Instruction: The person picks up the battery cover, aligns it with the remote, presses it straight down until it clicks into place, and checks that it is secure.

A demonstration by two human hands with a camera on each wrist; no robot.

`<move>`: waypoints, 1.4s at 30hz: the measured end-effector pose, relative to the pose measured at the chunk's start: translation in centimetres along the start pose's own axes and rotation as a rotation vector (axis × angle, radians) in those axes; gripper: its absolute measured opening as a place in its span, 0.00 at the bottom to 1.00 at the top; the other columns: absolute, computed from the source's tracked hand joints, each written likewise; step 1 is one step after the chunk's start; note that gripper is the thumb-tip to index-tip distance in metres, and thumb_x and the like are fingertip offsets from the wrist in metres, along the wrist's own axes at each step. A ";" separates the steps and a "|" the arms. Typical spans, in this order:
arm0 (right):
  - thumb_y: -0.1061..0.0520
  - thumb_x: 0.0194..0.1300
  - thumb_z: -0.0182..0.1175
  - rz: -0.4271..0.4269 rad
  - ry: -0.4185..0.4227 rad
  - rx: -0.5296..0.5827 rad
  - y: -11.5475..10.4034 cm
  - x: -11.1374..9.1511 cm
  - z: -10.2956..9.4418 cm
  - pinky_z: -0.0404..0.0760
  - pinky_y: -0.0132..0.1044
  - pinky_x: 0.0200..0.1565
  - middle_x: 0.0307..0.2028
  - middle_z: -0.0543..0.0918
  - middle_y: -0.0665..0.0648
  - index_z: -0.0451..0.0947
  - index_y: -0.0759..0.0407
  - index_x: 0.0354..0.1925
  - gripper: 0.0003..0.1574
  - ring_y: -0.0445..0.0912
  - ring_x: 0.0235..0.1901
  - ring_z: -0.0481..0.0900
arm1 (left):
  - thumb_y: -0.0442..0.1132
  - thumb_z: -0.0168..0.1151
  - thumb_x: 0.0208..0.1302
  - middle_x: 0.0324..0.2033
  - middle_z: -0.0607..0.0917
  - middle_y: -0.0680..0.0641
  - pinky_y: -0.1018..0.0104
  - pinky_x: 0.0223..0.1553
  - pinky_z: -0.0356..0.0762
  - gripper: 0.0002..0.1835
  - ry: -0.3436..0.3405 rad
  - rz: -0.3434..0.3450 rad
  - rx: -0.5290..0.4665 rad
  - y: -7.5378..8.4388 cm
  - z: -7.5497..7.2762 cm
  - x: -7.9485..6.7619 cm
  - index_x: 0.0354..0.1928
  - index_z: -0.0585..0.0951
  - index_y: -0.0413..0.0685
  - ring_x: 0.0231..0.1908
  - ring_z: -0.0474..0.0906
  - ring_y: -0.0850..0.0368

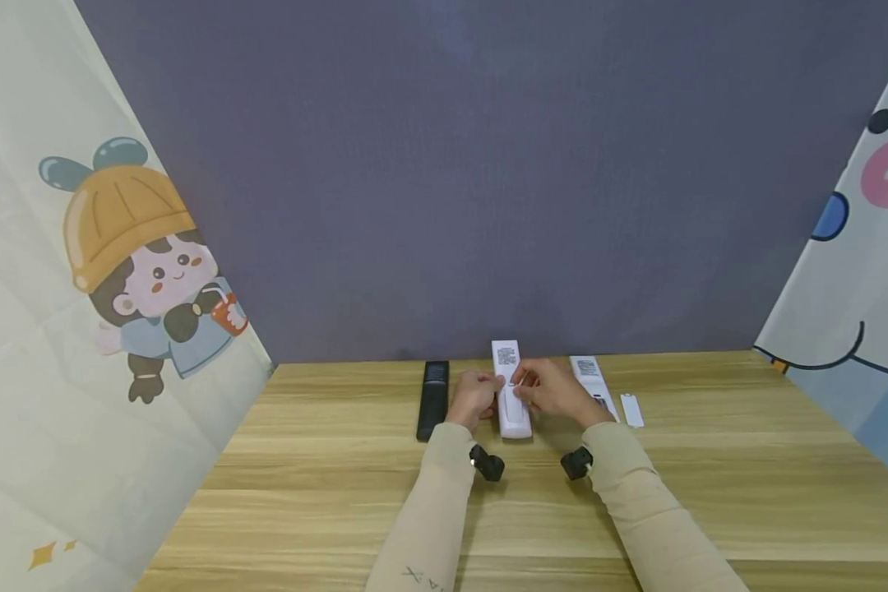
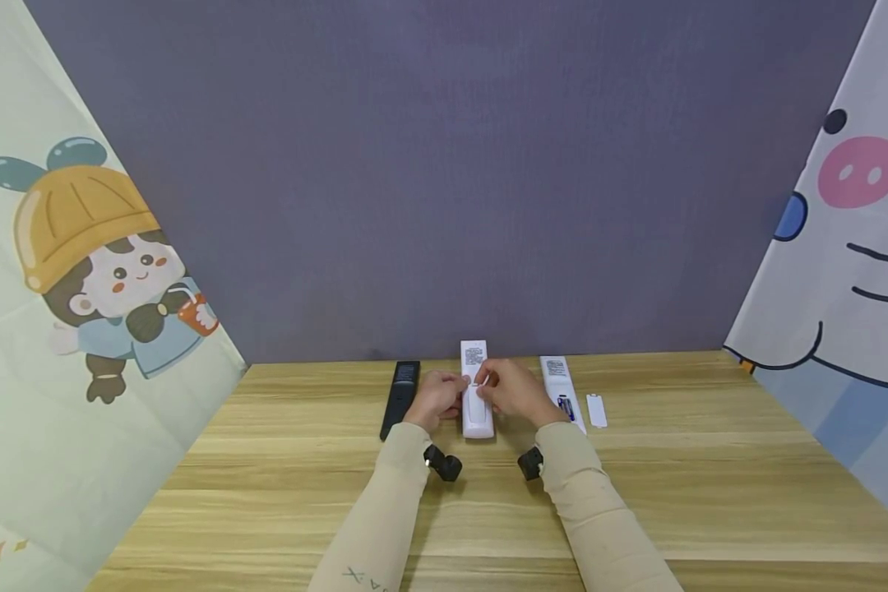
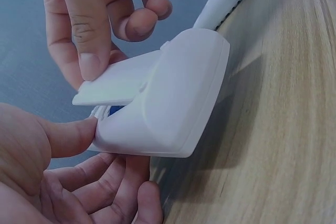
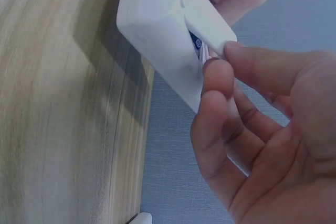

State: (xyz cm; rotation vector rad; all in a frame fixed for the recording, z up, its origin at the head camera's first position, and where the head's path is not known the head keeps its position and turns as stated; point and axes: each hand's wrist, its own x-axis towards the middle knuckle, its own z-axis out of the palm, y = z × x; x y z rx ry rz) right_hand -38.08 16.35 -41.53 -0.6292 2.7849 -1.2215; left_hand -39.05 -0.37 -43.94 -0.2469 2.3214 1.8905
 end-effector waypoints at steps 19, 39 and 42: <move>0.66 0.69 0.61 -0.005 0.073 -0.052 0.2 0.3 0.7 0.76 0.34 0.22 0.27 0.81 0.56 0.83 0.61 0.40 0.05 0.42 0.17 0.76 | 0.43 0.62 0.73 0.39 0.83 0.48 0.62 0.38 0.80 0.13 -0.006 0.005 -0.007 0.1 -0.2 -0.1 0.48 0.85 0.40 0.35 0.78 0.57; 0.65 0.66 0.65 0.055 0.129 0.033 0.6 0.5 1.0 0.77 0.33 0.26 0.35 0.84 0.62 0.80 0.62 0.35 0.03 0.43 0.25 0.79 | 0.42 0.63 0.72 0.39 0.82 0.49 0.63 0.38 0.79 0.12 -0.006 0.011 -0.023 0.2 -0.4 -0.2 0.48 0.84 0.41 0.36 0.77 0.57; 0.65 0.67 0.64 0.118 0.110 0.093 0.4 0.4 1.2 0.80 0.35 0.26 0.36 0.83 0.63 0.78 0.62 0.36 0.03 0.46 0.27 0.80 | 0.42 0.63 0.72 0.39 0.83 0.49 0.63 0.38 0.79 0.12 -0.003 0.018 -0.022 0.2 -0.4 -0.2 0.48 0.85 0.41 0.36 0.77 0.57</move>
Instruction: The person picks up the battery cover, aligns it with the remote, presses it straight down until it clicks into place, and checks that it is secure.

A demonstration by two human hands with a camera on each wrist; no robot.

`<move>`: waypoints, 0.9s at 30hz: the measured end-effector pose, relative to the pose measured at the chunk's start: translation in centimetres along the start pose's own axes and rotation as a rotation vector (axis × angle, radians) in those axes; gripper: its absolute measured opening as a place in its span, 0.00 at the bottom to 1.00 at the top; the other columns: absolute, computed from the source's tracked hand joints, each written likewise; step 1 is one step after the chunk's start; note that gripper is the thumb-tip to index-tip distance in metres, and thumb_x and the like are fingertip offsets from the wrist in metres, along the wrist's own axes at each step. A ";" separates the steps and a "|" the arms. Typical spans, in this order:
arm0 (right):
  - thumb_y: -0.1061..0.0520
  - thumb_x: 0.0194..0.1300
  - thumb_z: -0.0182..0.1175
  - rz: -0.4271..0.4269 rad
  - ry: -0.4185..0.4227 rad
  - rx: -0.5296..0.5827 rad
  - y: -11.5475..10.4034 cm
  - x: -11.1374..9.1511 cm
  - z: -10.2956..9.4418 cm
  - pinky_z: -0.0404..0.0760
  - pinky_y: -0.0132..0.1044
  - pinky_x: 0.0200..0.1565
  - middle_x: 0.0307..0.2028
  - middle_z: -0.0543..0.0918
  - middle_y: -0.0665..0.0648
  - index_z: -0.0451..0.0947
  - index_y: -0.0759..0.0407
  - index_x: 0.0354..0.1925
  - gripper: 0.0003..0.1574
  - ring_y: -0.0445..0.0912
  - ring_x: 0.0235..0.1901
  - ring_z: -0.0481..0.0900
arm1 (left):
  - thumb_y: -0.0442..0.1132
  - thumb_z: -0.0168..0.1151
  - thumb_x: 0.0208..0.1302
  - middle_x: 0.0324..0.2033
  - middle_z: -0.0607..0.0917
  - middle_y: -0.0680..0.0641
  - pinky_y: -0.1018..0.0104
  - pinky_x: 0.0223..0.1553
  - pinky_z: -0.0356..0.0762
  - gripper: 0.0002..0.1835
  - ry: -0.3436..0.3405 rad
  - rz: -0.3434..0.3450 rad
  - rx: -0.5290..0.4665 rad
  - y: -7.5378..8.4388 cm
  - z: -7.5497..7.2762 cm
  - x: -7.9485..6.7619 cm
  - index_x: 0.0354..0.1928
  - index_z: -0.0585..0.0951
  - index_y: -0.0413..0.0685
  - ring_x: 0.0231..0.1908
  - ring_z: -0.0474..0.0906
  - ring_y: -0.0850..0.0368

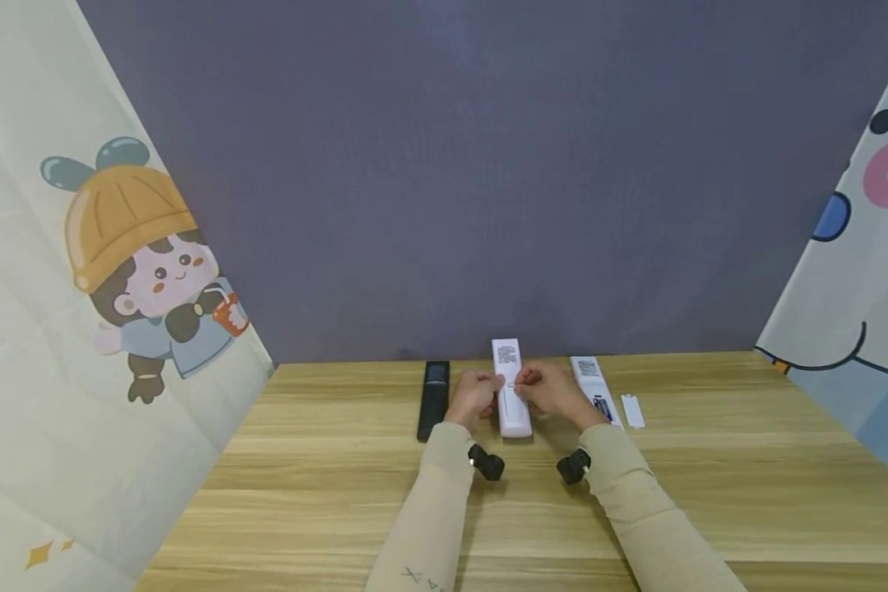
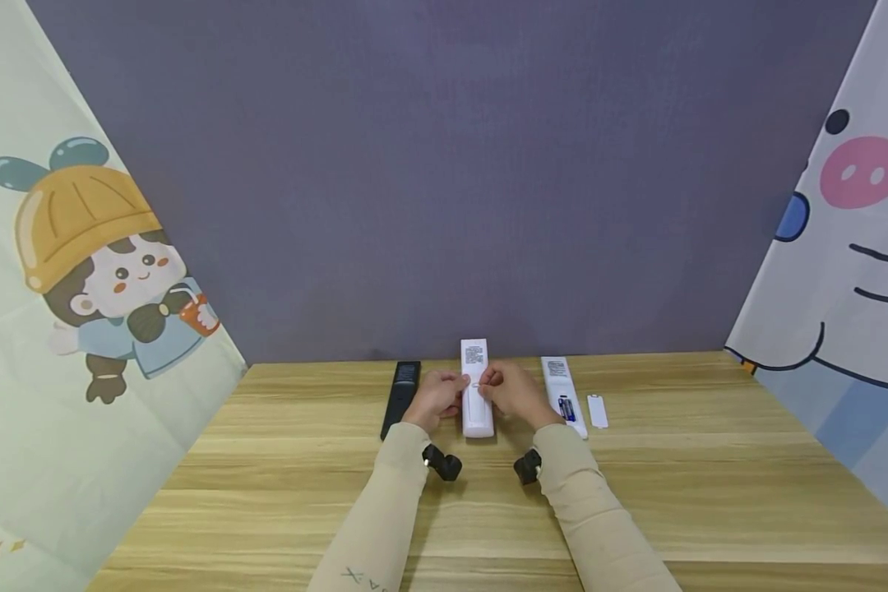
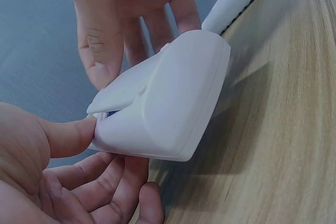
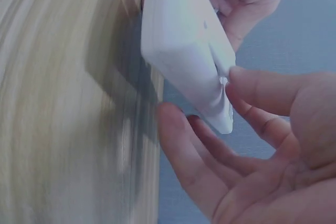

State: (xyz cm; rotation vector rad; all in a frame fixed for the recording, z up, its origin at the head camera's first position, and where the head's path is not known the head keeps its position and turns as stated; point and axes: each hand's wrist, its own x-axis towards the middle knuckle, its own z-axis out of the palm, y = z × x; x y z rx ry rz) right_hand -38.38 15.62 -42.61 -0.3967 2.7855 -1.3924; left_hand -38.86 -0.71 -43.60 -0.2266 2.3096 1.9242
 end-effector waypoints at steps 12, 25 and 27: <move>0.64 0.70 0.61 0.166 -0.038 0.115 -0.4 -0.2 0.4 0.88 0.44 0.31 0.42 0.85 0.64 0.75 0.63 0.40 0.03 0.48 0.30 0.83 | 0.41 0.64 0.72 0.43 0.85 0.46 0.64 0.37 0.79 0.13 0.009 0.003 0.007 -0.1 0.2 0.1 0.50 0.84 0.39 0.38 0.78 0.57; 0.65 0.70 0.59 0.165 -0.054 0.135 -0.5 -0.3 0.3 0.88 0.47 0.33 0.42 0.84 0.66 0.75 0.65 0.41 0.03 0.48 0.30 0.84 | 0.43 0.69 0.66 0.33 0.85 0.51 0.64 0.40 0.79 0.21 -0.095 -0.026 -0.019 0.1 -0.4 0.0 0.57 0.80 0.41 0.31 0.79 0.60; 0.65 0.70 0.59 0.160 -0.053 0.121 -0.6 -0.4 0.2 0.88 0.47 0.33 0.42 0.84 0.66 0.75 0.65 0.41 0.03 0.48 0.30 0.84 | 0.43 0.71 0.64 0.33 0.85 0.50 0.63 0.41 0.79 0.23 -0.098 -0.036 -0.024 0.2 -0.4 0.0 0.58 0.80 0.41 0.31 0.80 0.59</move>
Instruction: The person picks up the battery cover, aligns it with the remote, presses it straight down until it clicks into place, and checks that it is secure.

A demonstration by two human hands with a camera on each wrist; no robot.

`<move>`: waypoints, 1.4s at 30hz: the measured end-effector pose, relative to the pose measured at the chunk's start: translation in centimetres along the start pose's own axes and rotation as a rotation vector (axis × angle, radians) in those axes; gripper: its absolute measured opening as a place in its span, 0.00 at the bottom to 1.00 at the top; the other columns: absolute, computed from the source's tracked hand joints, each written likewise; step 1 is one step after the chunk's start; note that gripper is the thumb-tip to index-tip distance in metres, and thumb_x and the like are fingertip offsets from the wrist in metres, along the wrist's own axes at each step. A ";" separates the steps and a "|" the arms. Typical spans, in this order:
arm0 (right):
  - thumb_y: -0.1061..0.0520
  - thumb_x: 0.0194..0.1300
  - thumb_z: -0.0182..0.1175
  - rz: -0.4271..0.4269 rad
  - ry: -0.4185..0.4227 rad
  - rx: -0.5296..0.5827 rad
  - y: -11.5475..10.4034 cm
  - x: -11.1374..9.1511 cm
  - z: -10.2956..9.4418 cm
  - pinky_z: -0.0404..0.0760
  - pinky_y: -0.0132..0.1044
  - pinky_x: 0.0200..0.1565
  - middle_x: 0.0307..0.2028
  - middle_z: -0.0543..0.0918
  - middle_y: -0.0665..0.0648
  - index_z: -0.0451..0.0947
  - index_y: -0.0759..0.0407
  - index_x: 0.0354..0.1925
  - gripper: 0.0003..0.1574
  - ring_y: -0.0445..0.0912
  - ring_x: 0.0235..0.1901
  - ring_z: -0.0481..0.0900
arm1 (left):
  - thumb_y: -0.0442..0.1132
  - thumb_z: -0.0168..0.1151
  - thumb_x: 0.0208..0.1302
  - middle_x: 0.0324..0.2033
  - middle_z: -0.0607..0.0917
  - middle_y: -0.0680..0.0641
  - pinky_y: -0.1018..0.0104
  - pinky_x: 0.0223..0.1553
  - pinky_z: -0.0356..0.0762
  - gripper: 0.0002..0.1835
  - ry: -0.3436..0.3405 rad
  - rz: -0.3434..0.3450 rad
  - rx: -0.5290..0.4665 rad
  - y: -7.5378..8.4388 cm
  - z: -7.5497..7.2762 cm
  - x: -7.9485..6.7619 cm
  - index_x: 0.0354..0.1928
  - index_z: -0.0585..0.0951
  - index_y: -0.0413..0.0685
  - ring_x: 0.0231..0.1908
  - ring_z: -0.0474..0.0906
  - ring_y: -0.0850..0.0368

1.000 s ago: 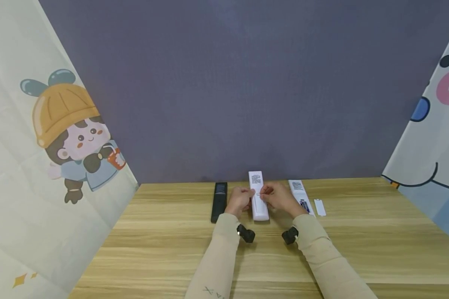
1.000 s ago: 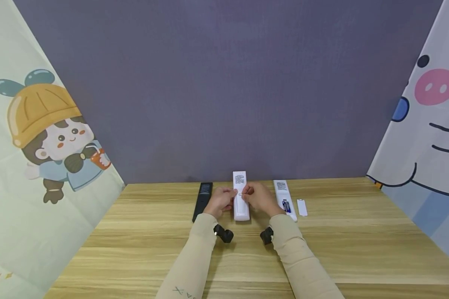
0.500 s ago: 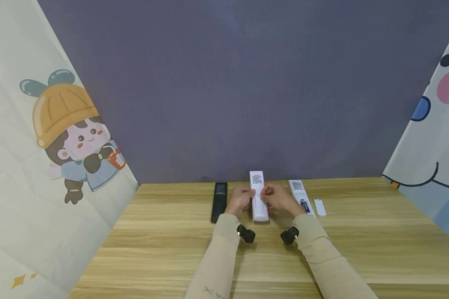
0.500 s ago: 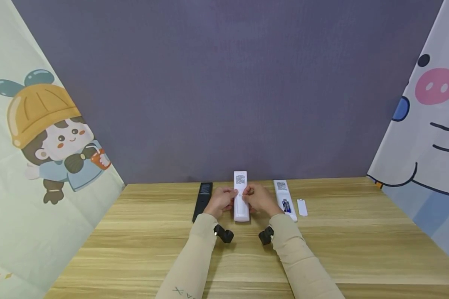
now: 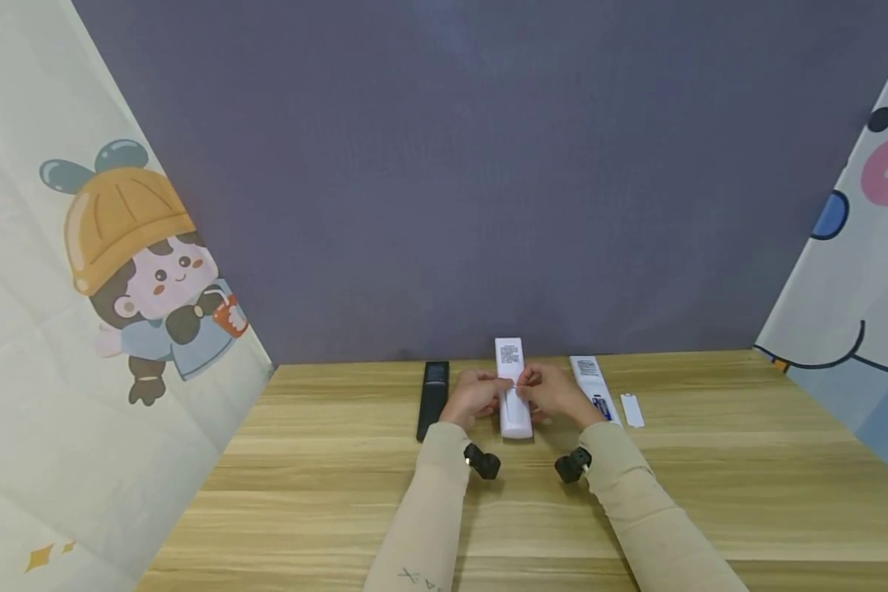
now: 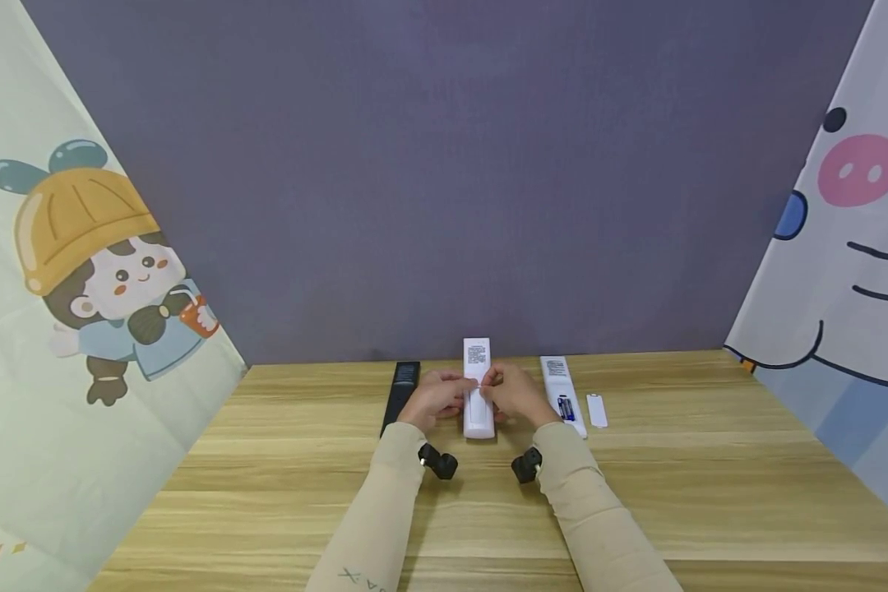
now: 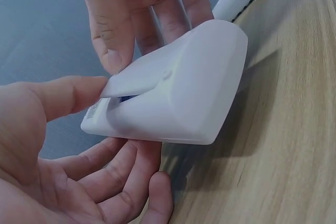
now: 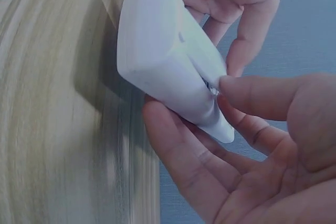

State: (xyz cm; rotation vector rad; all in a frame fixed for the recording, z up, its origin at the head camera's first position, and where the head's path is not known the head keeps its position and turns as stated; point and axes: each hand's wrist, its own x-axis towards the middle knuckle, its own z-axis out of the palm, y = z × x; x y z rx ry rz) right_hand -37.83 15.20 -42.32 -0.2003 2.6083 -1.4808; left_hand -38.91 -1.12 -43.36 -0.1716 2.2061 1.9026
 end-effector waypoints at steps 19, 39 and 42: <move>0.66 0.70 0.60 -0.033 -0.004 0.003 0.2 0.8 0.5 0.88 0.47 0.32 0.40 0.84 0.66 0.74 0.65 0.41 0.03 0.48 0.29 0.84 | 0.41 0.71 0.65 0.31 0.86 0.51 0.65 0.38 0.79 0.21 -0.010 0.007 0.000 -0.5 -0.8 0.8 0.57 0.81 0.41 0.30 0.80 0.60; 0.65 0.70 0.61 0.003 0.012 0.005 0.3 1.7 1.0 0.88 0.44 0.32 0.46 0.84 0.68 0.72 0.65 0.42 0.06 0.48 0.31 0.84 | 0.32 0.71 0.60 0.30 0.86 0.51 0.66 0.39 0.81 0.24 -0.056 -0.009 -0.022 -0.4 -1.9 1.4 0.59 0.80 0.41 0.31 0.82 0.61; 0.65 0.70 0.61 0.003 0.012 0.000 0.3 1.9 1.1 0.88 0.43 0.32 0.45 0.84 0.68 0.72 0.64 0.42 0.06 0.48 0.31 0.84 | 0.32 0.71 0.61 0.29 0.86 0.52 0.66 0.38 0.81 0.23 -0.050 -0.015 -0.019 -0.4 -1.9 1.4 0.59 0.80 0.41 0.30 0.81 0.62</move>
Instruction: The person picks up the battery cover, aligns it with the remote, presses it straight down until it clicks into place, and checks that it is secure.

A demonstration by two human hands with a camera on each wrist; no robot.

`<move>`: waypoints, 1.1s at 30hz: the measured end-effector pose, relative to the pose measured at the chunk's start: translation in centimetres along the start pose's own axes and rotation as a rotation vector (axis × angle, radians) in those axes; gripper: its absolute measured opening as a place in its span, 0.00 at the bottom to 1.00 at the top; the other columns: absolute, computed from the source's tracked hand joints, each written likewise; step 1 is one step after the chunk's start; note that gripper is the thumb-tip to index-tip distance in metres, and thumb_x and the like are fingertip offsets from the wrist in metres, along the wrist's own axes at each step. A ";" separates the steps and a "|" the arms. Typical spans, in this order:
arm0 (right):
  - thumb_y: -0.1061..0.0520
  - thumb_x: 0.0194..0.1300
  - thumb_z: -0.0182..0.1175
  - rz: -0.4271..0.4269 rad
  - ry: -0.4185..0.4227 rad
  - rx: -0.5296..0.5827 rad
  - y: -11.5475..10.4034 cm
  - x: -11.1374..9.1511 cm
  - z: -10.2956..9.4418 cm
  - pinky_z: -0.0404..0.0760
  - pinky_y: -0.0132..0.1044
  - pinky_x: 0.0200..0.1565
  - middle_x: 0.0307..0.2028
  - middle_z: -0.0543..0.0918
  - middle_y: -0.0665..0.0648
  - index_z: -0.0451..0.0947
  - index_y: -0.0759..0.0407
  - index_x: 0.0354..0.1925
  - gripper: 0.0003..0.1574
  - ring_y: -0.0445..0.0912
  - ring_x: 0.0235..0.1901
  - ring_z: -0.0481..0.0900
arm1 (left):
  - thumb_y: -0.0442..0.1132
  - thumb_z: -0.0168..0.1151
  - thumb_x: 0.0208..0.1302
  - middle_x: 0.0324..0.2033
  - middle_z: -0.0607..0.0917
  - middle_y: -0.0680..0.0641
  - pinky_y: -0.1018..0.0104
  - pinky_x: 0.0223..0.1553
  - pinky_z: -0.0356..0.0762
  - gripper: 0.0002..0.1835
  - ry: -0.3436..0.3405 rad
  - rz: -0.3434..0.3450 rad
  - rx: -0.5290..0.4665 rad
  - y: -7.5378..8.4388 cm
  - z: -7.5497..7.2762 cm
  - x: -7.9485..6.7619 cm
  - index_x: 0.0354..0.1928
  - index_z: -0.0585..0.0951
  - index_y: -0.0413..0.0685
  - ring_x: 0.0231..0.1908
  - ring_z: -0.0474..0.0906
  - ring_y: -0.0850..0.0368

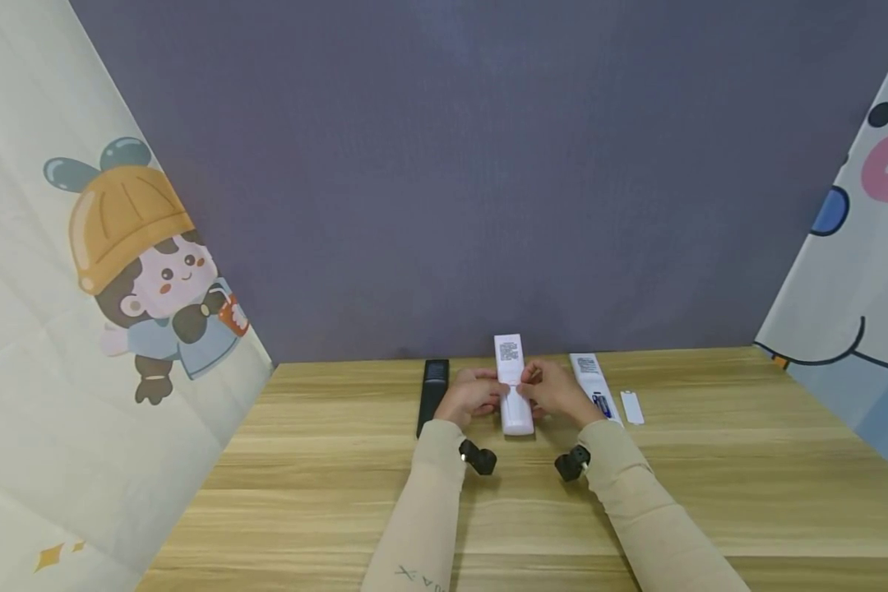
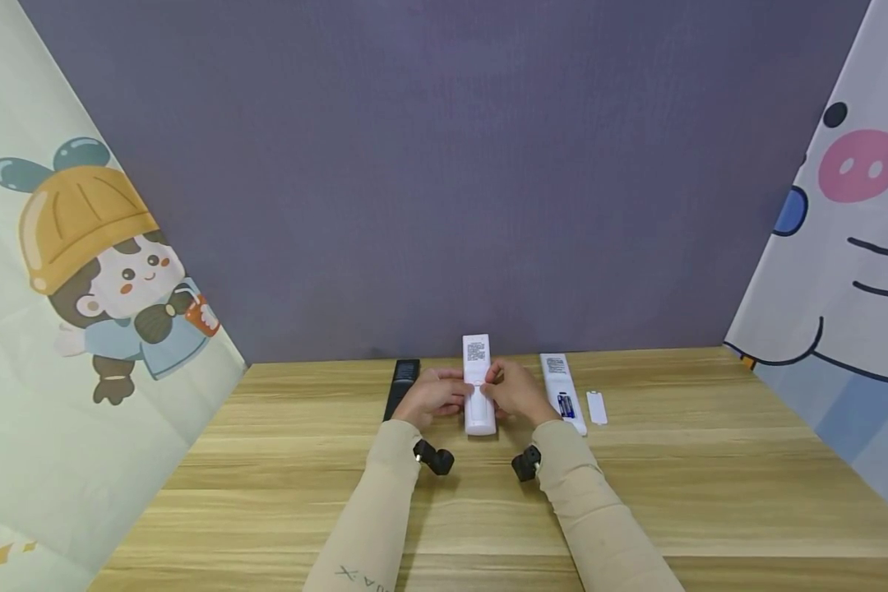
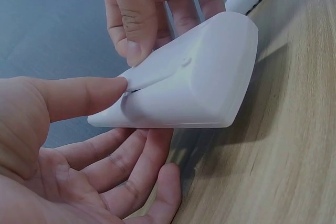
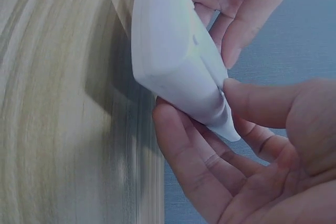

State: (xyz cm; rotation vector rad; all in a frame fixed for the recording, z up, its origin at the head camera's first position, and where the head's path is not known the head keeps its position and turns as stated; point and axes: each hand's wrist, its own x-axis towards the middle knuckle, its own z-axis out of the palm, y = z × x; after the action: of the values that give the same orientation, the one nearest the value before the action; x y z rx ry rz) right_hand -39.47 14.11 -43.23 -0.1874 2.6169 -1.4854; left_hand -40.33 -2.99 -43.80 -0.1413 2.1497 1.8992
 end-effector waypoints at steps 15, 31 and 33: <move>0.65 0.70 0.62 -0.007 0.020 -0.033 0.1 0.0 0.1 0.88 0.44 0.33 0.46 0.84 0.68 0.71 0.63 0.40 0.07 0.50 0.33 0.85 | 0.30 0.70 0.60 0.24 0.84 0.52 0.70 0.31 0.77 0.21 0.028 0.009 0.005 -0.4 0.2 0.3 0.56 0.80 0.41 0.26 0.80 0.63; 0.67 0.67 0.63 0.002 0.035 -0.018 0.1 0.0 0.3 0.88 0.45 0.31 0.44 0.84 0.68 0.71 0.64 0.39 0.08 0.52 0.32 0.85 | 0.29 0.69 0.60 0.21 0.82 0.52 0.71 0.28 0.75 0.20 0.048 0.031 0.021 -0.1 0.4 -0.2 0.55 0.80 0.40 0.24 0.79 0.62; 0.67 0.67 0.63 0.000 0.040 -0.019 0.1 0.0 0.4 0.88 0.44 0.30 0.43 0.84 0.68 0.71 0.64 0.39 0.09 0.52 0.31 0.85 | 0.28 0.70 0.59 0.21 0.82 0.52 0.70 0.28 0.75 0.20 0.056 0.035 0.027 -0.1 0.5 -0.2 0.55 0.80 0.39 0.24 0.78 0.62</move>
State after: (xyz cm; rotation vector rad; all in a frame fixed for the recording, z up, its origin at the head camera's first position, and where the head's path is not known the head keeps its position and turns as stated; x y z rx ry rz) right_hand -39.43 13.82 -43.50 -0.1604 2.6634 -1.4795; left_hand -40.05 -2.52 -43.89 -0.1544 2.2283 1.9059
